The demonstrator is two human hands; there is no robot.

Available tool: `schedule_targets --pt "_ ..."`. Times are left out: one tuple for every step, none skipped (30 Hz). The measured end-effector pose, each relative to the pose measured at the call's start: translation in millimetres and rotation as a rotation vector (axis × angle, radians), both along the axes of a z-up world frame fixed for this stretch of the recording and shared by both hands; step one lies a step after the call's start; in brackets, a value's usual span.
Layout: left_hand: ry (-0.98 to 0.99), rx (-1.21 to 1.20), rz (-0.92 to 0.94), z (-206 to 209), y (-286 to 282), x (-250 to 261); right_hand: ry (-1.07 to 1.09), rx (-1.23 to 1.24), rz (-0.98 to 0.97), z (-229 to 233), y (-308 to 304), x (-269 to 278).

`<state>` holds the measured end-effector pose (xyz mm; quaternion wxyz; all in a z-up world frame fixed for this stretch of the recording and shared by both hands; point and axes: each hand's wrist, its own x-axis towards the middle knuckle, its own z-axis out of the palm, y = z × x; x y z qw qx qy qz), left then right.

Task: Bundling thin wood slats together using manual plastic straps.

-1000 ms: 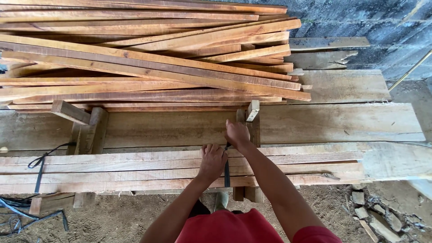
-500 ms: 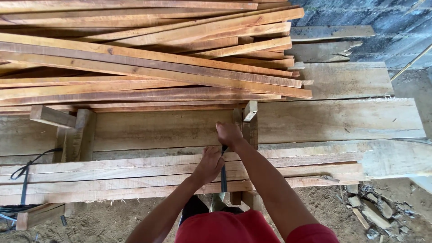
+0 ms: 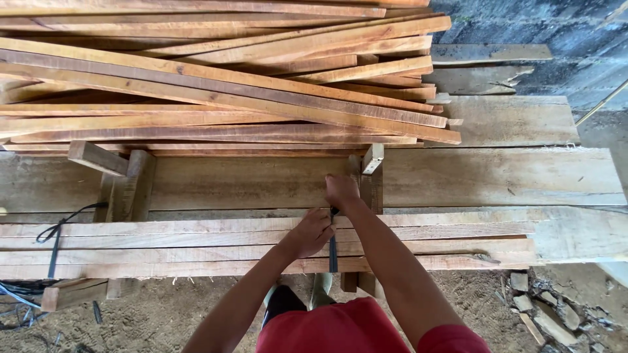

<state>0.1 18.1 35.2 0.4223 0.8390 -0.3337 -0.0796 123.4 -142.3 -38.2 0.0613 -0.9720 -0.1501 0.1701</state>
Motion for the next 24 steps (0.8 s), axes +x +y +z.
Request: schedule_targets --pt "-0.011 0.0 -0.001 -6 5 0 -0.011 0.0 -0.001 -4 0 1" --pt "0.021 0.042 0.038 -12 11 0 -0.038 -0.054 -0.013 -8 0 2" --pt "0.056 0.082 0.074 -19 14 -1 -0.061 -0.112 -0.029 -12 -2 1" --pt "0.048 0.079 0.07 -31 20 1 -0.069 -0.114 -0.033 -2 3 0" --pt "-0.027 0.119 0.213 -42 27 4 -0.118 -0.125 -0.029 8 9 -2" --pt "-0.101 0.157 0.356 -54 34 7 -0.166 -0.136 -0.025 18 16 -4" --pt "-0.103 0.155 0.35 -68 47 11 -0.167 -0.138 -0.032 33 28 -17" --pt "-0.331 0.265 0.456 -83 61 15 -0.352 -0.087 0.007 47 40 -29" --pt "-0.559 0.377 0.562 -97 77 18 -0.533 -0.034 0.05 60 55 -43" --pt "-0.559 0.377 0.559 -86 88 13 -0.533 -0.034 0.047 53 70 -52" --pt "-0.638 0.426 0.559 -75 101 8 -0.314 0.098 -0.024 46 87 -60" --pt "-0.716 0.474 0.558 -64 115 4 -0.094 0.228 -0.093 38 103 -68" --pt "-0.716 0.478 0.558 -66 129 2 -0.093 0.231 -0.092 42 114 -83" --pt "-0.74 0.457 0.587 -69 144 0 -0.278 0.125 0.021 45 125 -98" --pt "-0.766 0.434 0.617 -73 157 0 -0.464 0.014 0.134 48 134 -112" --pt "-0.768 0.435 0.617 -68 166 -5 -0.466 0.015 0.134 40 134 -113" --pt "-0.766 0.413 0.637 -62 174 -8 -0.564 0.09 0.115 34 132 -114" --pt "-0.763 0.391 0.656 -56 181 -11 -0.662 0.166 0.095 28 131 -115" --pt "-0.76 0.388 0.655 -61 192 -13 -0.66 0.162 0.094 29 125 -119" --pt "-0.78 0.376 0.647 -66 203 -15 -0.608 0.197 0.168 29 120 -124" --pt "-0.807 0.364 0.642 -69 214 -12 -0.561 0.233 0.243 32 115 -124" --pt "-0.811 0.36 0.643 -61 229 -15 -0.566 0.23 0.244 31 108 -127" --pt "-0.818 0.334 0.641 -56 244 -23 -0.606 0.237 0.253 28 102 -132" --pt "-0.825 0.309 0.638 -50 260 -32 -0.646 0.244 0.263 24 96 -137"
